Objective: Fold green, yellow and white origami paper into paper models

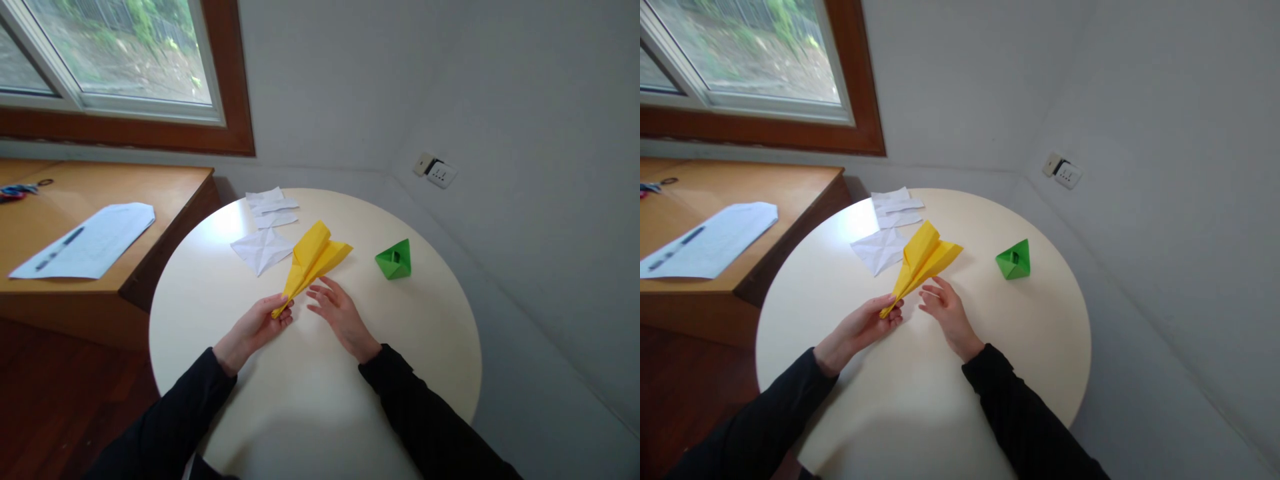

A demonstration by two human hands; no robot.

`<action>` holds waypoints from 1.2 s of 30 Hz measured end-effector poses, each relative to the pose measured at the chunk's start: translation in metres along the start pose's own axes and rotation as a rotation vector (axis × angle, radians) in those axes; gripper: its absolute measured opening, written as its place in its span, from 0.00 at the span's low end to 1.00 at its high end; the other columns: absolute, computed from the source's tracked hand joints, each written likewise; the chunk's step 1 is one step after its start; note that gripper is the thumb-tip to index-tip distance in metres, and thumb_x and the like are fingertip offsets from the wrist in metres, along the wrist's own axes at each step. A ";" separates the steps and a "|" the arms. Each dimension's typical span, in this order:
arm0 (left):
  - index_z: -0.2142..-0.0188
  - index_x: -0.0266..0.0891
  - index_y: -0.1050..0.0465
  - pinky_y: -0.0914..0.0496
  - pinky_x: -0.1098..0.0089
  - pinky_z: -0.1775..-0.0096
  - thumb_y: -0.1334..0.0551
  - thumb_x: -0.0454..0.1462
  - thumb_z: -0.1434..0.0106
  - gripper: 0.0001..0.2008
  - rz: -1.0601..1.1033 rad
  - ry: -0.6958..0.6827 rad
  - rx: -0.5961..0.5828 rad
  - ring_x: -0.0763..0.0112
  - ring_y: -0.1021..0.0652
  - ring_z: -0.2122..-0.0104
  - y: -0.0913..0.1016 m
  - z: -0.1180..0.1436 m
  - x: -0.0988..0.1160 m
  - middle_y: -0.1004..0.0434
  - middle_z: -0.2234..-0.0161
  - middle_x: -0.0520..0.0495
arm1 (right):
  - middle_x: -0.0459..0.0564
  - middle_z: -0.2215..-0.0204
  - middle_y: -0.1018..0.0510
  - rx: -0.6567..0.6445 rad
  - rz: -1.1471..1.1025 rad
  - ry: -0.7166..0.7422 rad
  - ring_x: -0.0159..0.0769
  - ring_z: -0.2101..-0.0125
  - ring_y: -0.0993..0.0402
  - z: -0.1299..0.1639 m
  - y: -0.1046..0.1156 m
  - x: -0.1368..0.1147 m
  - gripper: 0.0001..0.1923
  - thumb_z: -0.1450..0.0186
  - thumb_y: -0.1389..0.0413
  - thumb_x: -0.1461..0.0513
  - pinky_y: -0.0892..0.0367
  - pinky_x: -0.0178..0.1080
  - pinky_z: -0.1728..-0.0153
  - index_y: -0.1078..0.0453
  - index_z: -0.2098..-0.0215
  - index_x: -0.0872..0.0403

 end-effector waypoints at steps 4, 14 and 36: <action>0.69 0.30 0.28 0.32 0.76 0.72 0.42 0.25 0.43 0.05 0.107 0.046 -0.011 0.77 0.29 0.77 -0.003 0.003 -0.009 0.29 0.76 0.47 | 0.46 0.61 0.26 -0.132 -0.092 -0.017 0.35 0.58 0.29 -0.001 -0.019 0.007 0.21 0.49 0.36 0.59 0.34 0.41 0.56 0.33 0.58 0.47; 0.64 0.31 0.25 0.32 0.70 0.61 0.35 0.35 0.46 0.10 -0.197 0.061 -0.239 0.71 0.27 0.68 -0.016 0.005 -0.021 0.26 0.68 0.44 | 0.45 0.73 0.23 -0.158 -0.021 0.076 0.33 0.71 0.30 -0.006 -0.010 0.008 0.12 0.50 0.35 0.57 0.34 0.37 0.66 0.28 0.71 0.54; 0.62 0.33 0.25 0.31 0.71 0.64 0.35 0.43 0.45 0.16 -0.259 -0.045 -0.127 0.67 0.24 0.66 -0.011 0.005 -0.011 0.22 0.64 0.41 | 0.51 0.62 0.21 -0.064 0.274 0.131 0.42 0.59 0.26 -0.002 -0.008 0.006 0.18 0.49 0.37 0.55 0.31 0.44 0.57 0.27 0.63 0.55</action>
Point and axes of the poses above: each hand's wrist, its own z-axis away from the middle knuckle, its own y-axis out of the back of the hand, x = y × z, the point moved 7 cm from there along -z, towards the middle knuckle
